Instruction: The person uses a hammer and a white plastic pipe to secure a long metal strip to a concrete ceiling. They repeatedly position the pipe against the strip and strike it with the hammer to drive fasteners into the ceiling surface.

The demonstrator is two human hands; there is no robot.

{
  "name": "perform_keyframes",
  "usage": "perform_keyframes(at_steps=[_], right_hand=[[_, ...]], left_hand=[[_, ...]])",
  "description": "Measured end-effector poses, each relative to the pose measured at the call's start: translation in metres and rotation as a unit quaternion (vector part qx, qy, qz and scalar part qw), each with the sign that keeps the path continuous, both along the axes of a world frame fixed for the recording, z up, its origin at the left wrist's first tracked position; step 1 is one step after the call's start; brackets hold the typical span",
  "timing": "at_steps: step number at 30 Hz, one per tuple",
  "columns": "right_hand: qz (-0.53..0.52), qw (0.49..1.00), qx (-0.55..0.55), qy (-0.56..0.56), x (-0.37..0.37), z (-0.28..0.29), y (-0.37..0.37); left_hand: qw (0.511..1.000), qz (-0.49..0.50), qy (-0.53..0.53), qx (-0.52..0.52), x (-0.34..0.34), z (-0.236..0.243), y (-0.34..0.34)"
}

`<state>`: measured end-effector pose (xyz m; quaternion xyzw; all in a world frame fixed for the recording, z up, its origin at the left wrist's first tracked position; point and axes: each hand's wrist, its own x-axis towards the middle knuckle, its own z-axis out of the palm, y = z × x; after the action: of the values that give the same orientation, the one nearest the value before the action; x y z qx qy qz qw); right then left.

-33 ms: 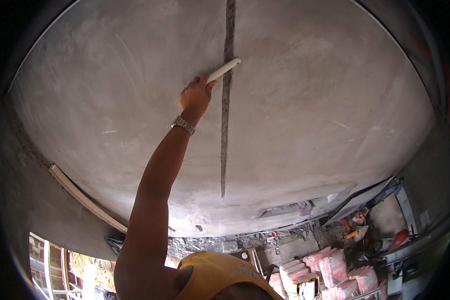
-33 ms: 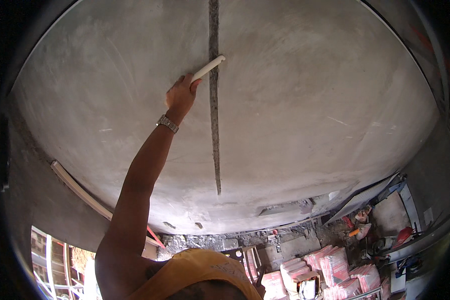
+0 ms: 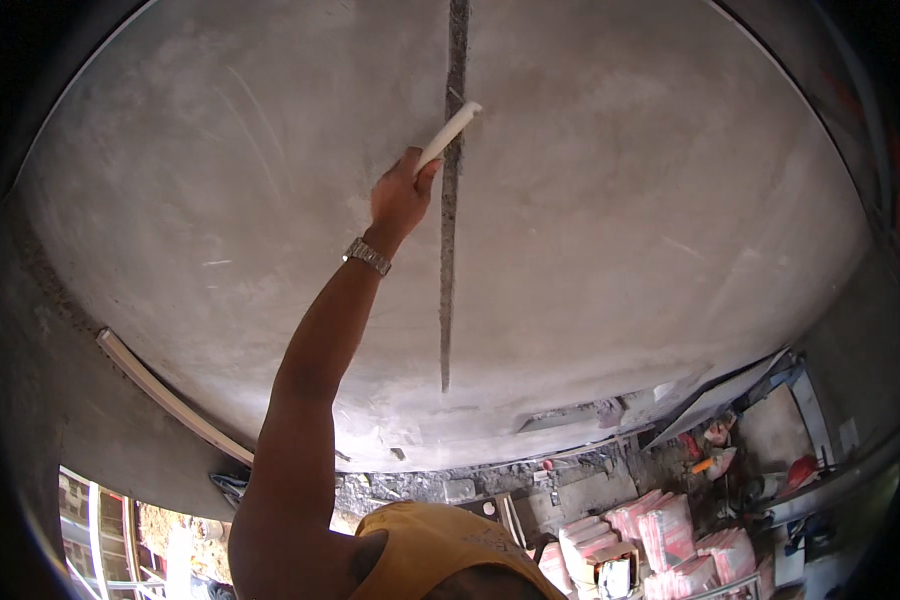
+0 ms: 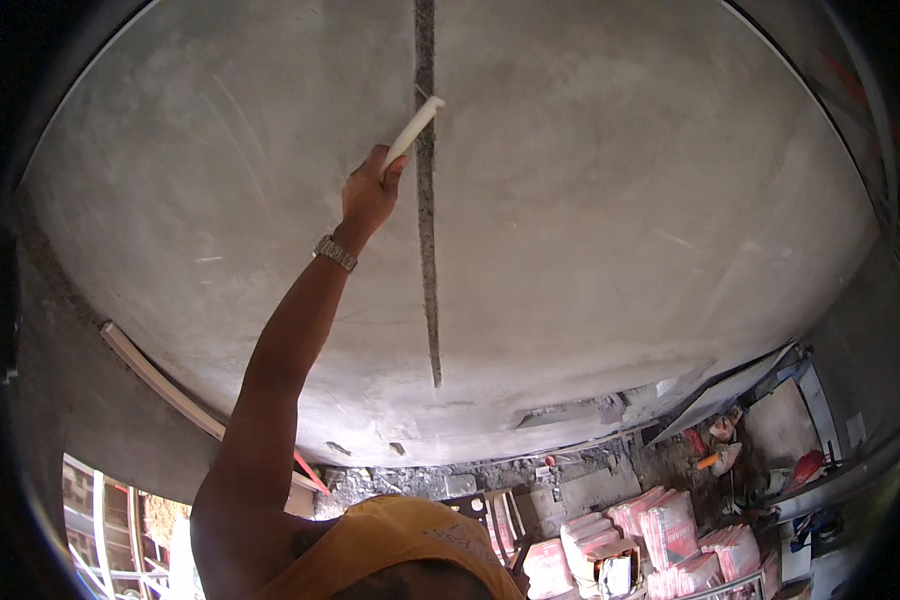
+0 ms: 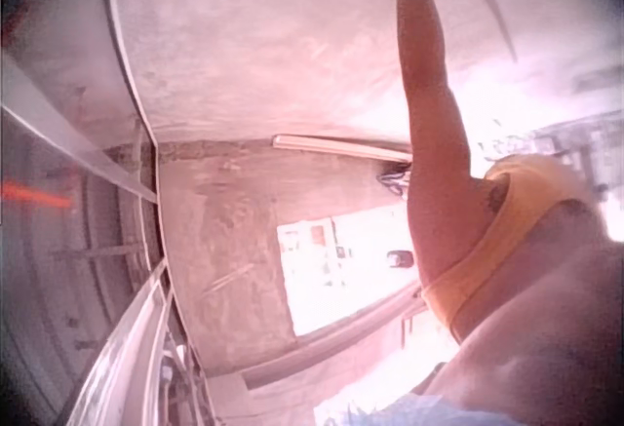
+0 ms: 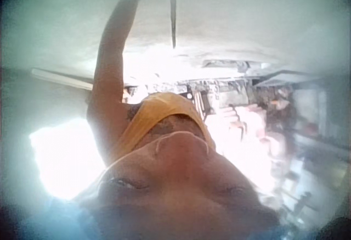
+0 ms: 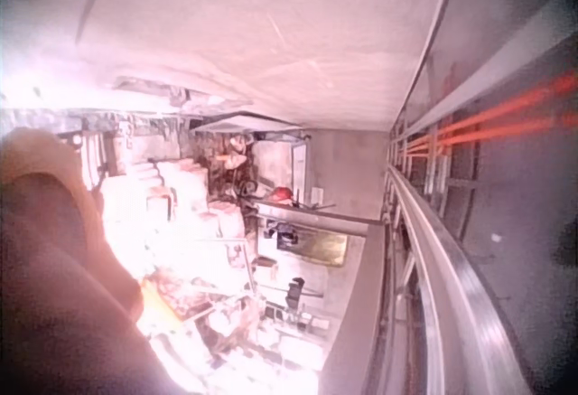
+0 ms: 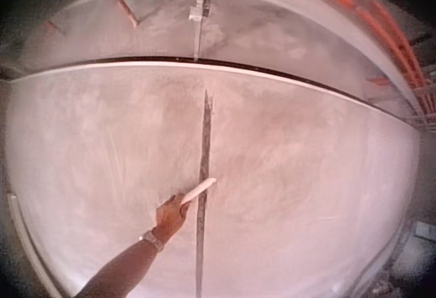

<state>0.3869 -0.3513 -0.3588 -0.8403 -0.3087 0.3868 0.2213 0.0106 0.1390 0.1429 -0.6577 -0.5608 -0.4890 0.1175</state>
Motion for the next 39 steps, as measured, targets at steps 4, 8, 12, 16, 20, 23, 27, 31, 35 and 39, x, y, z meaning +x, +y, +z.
perform_keyframes(at_steps=[4,8,12,16,20,23,27,31,35,39], right_hand=[[-0.037,0.999,0.0,0.022,-0.006,0.01,-0.02],[0.023,1.0,-0.011,-0.002,-0.016,0.025,0.005],[-0.042,0.982,0.182,-0.023,-0.03,0.01,0.051],[0.036,0.984,0.158,0.071,-0.042,0.093,0.116],[0.032,0.959,0.266,0.09,-0.061,0.097,0.184],[0.063,0.912,0.355,0.195,-0.098,0.196,0.234],[0.068,0.763,0.401,0.503,-0.154,0.25,0.31],[0.058,0.674,0.462,0.574,-0.214,0.329,0.356],[0.055,0.619,0.522,0.584,-0.252,0.391,0.394],[0.027,0.507,0.525,0.683,-0.291,0.433,0.423]], left_hand=[[0.995,-0.04,0.088,-0.028,0.01,0.0,-0.019],[0.988,-0.013,0.153,0.001,-0.02,0.01,-0.016],[0.976,0.031,0.212,-0.04,-0.029,0.044,-0.032],[0.961,0.074,0.26,-0.054,-0.052,0.064,-0.042],[0.932,0.135,0.333,-0.056,-0.046,0.079,-0.043],[0.914,0.156,0.374,-0.03,-0.041,0.081,-0.046],[0.893,0.166,0.419,0.006,-0.044,0.083,-0.047],[0.891,0.151,0.428,0.0,-0.05,0.094,-0.046],[0.894,0.152,0.419,-0.041,-0.039,0.105,-0.052],[0.891,0.149,0.427,-0.043,-0.041,0.109,-0.05]])
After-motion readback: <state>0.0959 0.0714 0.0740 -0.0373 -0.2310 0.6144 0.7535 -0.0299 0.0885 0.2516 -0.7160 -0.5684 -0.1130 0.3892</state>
